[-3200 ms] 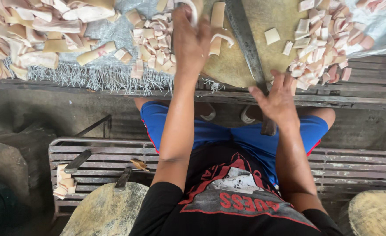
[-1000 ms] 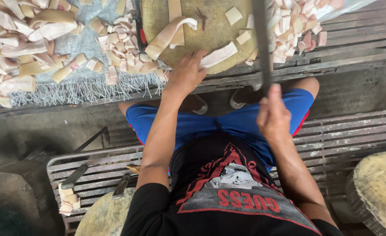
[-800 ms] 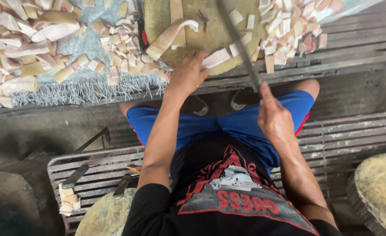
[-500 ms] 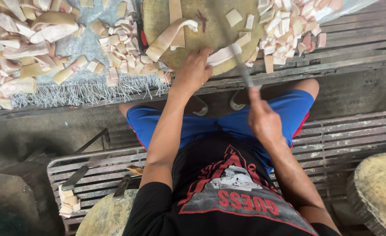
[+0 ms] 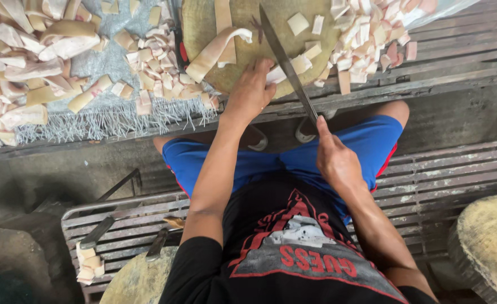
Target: The person sits cross-legged on a metal bench and uses a large knife to cut strips of pork skin on a round wooden cutting board. The person repeatedly slices the skin into smaller pieces and occasionally gathers the cut pieces with their hands.
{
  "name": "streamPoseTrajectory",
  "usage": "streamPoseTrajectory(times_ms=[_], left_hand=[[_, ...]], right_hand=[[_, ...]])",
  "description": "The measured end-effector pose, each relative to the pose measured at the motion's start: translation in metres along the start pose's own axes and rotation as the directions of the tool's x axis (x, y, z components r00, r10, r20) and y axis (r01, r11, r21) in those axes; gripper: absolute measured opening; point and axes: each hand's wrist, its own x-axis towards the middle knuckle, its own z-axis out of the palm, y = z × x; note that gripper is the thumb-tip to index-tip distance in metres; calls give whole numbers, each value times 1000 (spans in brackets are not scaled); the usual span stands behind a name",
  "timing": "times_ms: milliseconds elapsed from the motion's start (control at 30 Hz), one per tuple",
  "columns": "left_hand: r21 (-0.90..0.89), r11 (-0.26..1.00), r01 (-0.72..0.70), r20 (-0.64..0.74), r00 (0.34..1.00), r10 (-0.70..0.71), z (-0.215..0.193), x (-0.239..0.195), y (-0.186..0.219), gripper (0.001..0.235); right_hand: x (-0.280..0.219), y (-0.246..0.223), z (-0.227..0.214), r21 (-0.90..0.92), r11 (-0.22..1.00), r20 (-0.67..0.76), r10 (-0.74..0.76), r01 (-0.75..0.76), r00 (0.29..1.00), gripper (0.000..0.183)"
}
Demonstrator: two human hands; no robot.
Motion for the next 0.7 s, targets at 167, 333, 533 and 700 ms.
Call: streamPoseTrajectory(times_ms=[167, 333, 533, 700], left_hand=[[-49, 998, 49, 11, 999, -48, -12, -2, 3, 50], [-13, 999, 53, -57, 997, -54, -31, -14, -10, 54], [367, 919, 144, -422, 906, 27, -50, -7, -58, 64], [269, 891, 364, -339, 902, -266, -54, -8, -86, 66]], right_hand=[[-16, -5, -29, 266, 963, -206, 3, 53, 979, 53], [-9, -23, -19, 112, 993, -2, -36, 36, 999, 61], [-10, -20, -32, 211, 977, -20, 20, -15, 1000, 58], [-19, -17, -51, 264, 963, 24, 39, -44, 999, 57]])
